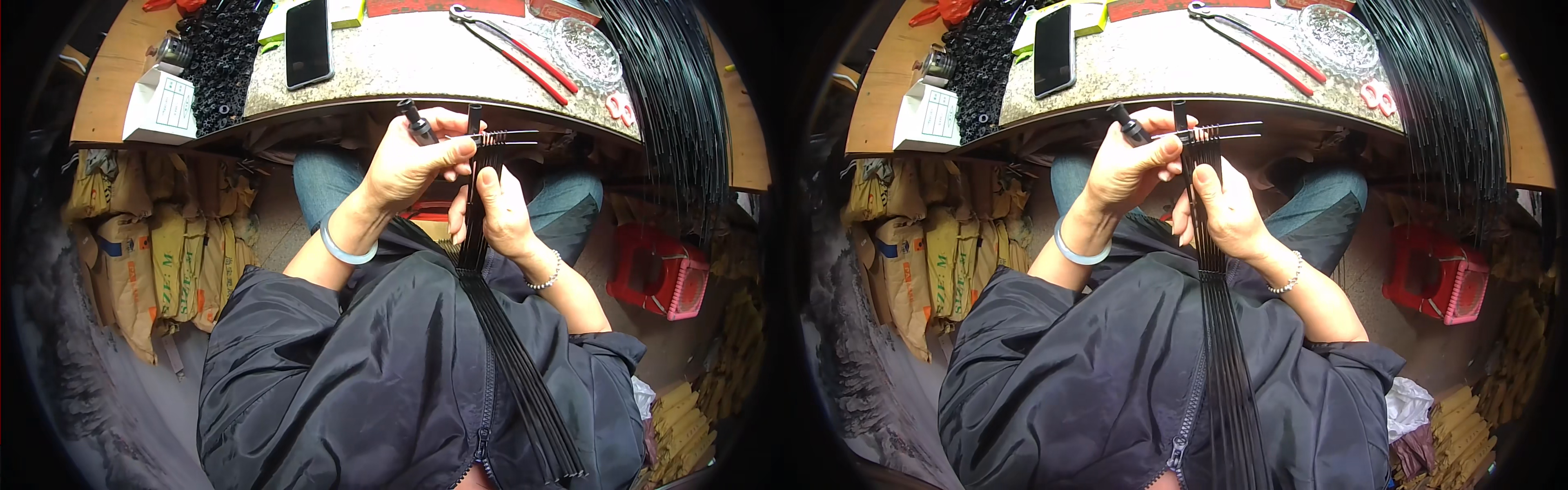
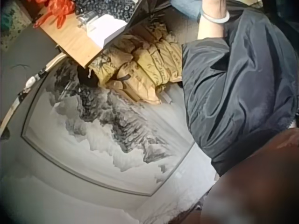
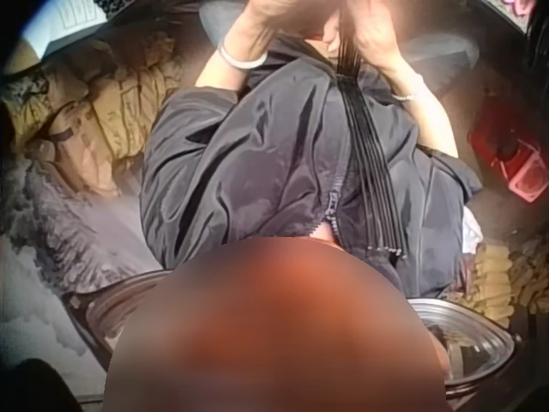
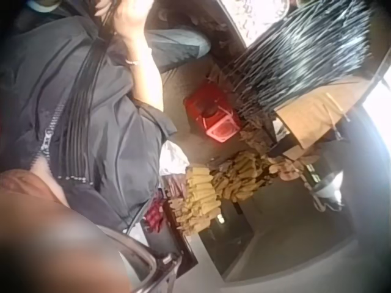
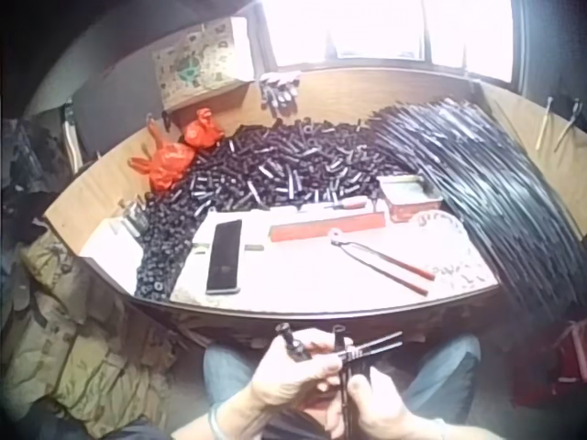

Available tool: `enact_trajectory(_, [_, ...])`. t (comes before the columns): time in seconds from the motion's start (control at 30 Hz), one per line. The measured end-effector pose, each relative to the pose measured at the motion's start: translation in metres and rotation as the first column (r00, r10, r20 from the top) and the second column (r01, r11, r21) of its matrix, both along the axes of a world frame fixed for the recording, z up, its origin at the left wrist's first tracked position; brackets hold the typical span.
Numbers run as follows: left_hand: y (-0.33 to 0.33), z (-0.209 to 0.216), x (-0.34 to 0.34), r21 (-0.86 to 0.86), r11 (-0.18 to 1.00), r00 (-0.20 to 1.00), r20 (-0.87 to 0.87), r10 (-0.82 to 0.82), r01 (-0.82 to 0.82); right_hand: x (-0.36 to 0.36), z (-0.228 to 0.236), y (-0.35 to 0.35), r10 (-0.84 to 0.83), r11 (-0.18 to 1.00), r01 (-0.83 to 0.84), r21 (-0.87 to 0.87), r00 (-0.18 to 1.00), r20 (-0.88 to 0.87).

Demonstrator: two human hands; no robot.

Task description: Assembling umbrella ribs by attaching metal rods to a central plastic component using pliers.

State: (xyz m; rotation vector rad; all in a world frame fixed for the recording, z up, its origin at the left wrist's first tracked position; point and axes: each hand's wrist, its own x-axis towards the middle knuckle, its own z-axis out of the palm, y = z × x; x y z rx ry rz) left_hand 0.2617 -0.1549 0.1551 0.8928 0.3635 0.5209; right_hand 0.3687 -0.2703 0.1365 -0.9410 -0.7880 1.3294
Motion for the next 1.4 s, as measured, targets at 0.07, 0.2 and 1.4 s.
enact_trajectory(0.07, [0.004,-0.009,0.003,-0.051,0.999,0.999,-0.035,-0.019,0.018,-0.001,0.001,0.000,-0.048,0.999,0.048,-0.010,0.999,-0.004])
enact_trajectory(0.2, [0.005,-0.012,0.003,0.055,0.998,0.999,0.008,-0.037,0.036,0.005,-0.001,-0.002,0.009,1.000,-0.010,0.019,0.998,0.056])
enact_trajectory(1.4, [0.023,-0.008,-0.009,0.199,0.974,0.993,-0.051,-0.103,0.111,0.012,-0.026,0.013,0.244,0.967,-0.255,-0.023,0.946,-0.214])
